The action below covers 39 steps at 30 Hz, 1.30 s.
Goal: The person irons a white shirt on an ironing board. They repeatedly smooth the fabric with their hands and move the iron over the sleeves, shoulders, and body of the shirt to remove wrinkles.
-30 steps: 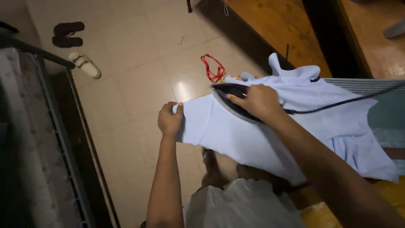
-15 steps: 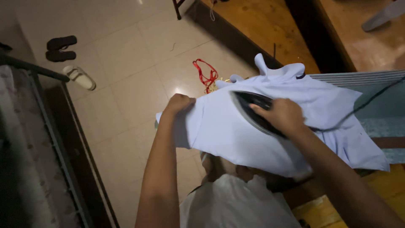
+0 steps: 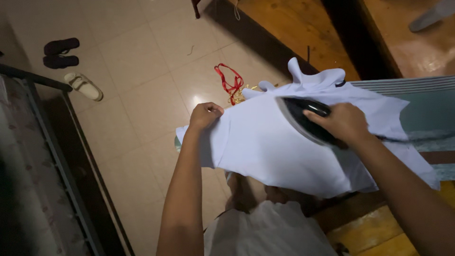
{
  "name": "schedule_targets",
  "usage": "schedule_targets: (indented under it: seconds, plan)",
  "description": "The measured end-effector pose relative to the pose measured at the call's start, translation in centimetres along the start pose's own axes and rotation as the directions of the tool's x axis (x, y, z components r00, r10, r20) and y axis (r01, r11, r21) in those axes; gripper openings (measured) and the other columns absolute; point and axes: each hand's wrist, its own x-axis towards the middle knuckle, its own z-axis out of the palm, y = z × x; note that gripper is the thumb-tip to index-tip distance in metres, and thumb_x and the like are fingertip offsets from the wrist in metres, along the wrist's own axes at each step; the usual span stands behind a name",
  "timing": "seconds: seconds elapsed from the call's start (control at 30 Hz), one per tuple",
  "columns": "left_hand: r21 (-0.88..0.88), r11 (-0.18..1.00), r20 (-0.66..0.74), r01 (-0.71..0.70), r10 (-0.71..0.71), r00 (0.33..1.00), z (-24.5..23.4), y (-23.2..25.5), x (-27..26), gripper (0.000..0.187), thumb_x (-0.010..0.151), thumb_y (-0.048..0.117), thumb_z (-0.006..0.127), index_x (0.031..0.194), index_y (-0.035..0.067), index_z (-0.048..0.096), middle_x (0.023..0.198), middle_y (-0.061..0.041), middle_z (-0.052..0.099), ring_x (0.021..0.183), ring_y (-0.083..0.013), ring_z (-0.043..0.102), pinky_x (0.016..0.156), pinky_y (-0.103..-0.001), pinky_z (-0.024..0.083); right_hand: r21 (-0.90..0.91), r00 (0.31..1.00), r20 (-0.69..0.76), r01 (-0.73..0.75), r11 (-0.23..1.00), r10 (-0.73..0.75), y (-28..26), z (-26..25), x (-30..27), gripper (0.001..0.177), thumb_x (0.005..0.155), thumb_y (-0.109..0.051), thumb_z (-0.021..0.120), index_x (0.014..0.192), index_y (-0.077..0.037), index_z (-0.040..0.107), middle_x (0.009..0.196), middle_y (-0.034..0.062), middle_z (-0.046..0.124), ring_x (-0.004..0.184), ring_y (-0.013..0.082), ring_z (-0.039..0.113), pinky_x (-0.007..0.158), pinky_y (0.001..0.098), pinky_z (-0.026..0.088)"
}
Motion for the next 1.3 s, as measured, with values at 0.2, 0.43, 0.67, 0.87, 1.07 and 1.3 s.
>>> schedule_targets:
  seconds: [0.2,0.43,0.67,0.87,1.07,1.3]
  plan:
    - [0.012,0.999,0.032,-0.046,0.046,0.998,-0.9,-1.2,0.7,0.017,0.081,0.019,0.078,0.095,0.01,0.081,0.085,-0.002,0.077,0.079,-0.0105,0.068,0.077,-0.026,0.054,-0.085,0.98,0.032,0.196,0.977,-0.194,-6.3,-0.3,2.3,0.086,0.073,-0.085,0.064,0.074,0.0,0.079,0.071,0.0209,0.073,0.07,0.0371,0.073,0.068,0.0468,0.058]
    - [-0.223,0.967,0.053,-0.119,0.134,0.99,-1.3,-4.0,1.5,0.019,0.089,0.014,0.069,0.1,0.005,0.081,0.092,-0.003,0.078,0.087,-0.0108,0.067,0.083,-0.027,0.053,0.0,0.901,0.109,0.422,0.906,-0.42,-12.3,1.1,0.0,0.083,0.073,-0.081,0.065,0.077,0.0,0.078,0.073,0.0222,0.072,0.07,0.0379,0.073,0.067,0.0471,0.057]
    - [0.11,0.977,-0.011,-0.184,0.186,0.983,-0.3,-2.6,1.7,0.021,0.089,0.026,0.072,0.102,0.011,0.079,0.098,-0.008,0.079,0.091,-0.0179,0.073,0.085,-0.031,0.055,0.115,0.862,0.116,0.482,0.869,-0.493,-13.2,4.3,-7.9,0.075,0.072,-0.075,0.069,0.079,0.0,0.077,0.071,0.0239,0.071,0.065,0.0389,0.072,0.066,0.0475,0.057]
    - [0.404,0.777,-0.061,-0.482,0.549,0.834,3.6,8.0,0.5,0.026,0.08,0.022,0.075,0.104,0.013,0.076,0.107,-0.01,0.072,0.096,-0.0297,0.07,0.086,-0.043,0.053,0.054,0.94,0.151,0.3,0.952,-0.305,-9.1,5.0,-11.1,0.076,0.078,-0.078,0.064,0.071,-0.003,0.077,0.068,0.02,0.071,0.065,0.0365,0.07,0.063,0.0463,0.057]
    - [0.407,0.515,0.254,-0.754,0.729,0.635,12.6,18.4,3.6,0.028,0.083,0.023,0.075,0.11,0.018,0.073,0.121,-0.004,0.068,0.118,-0.0286,0.063,0.1,-0.05,0.044,0.172,0.994,-0.107,-0.014,0.985,0.033,-4.1,3.9,-9.6,0.077,0.076,-0.079,0.063,0.07,-0.003,0.076,0.068,0.0203,0.071,0.066,0.0378,0.071,0.065,0.0471,0.057]
    - [0.441,0.273,0.591,-0.855,0.628,0.506,24.9,26.4,8.1,0.042,0.08,0.015,0.067,0.122,0.015,0.067,0.127,-0.008,0.065,0.123,-0.0286,0.057,0.103,-0.056,0.036,0.297,0.888,-0.104,-0.402,0.866,0.448,0.7,2.2,-7.4,0.077,0.08,-0.078,0.062,0.08,-0.003,0.079,0.073,0.0219,0.072,0.071,0.0395,0.073,0.065,0.0485,0.058]
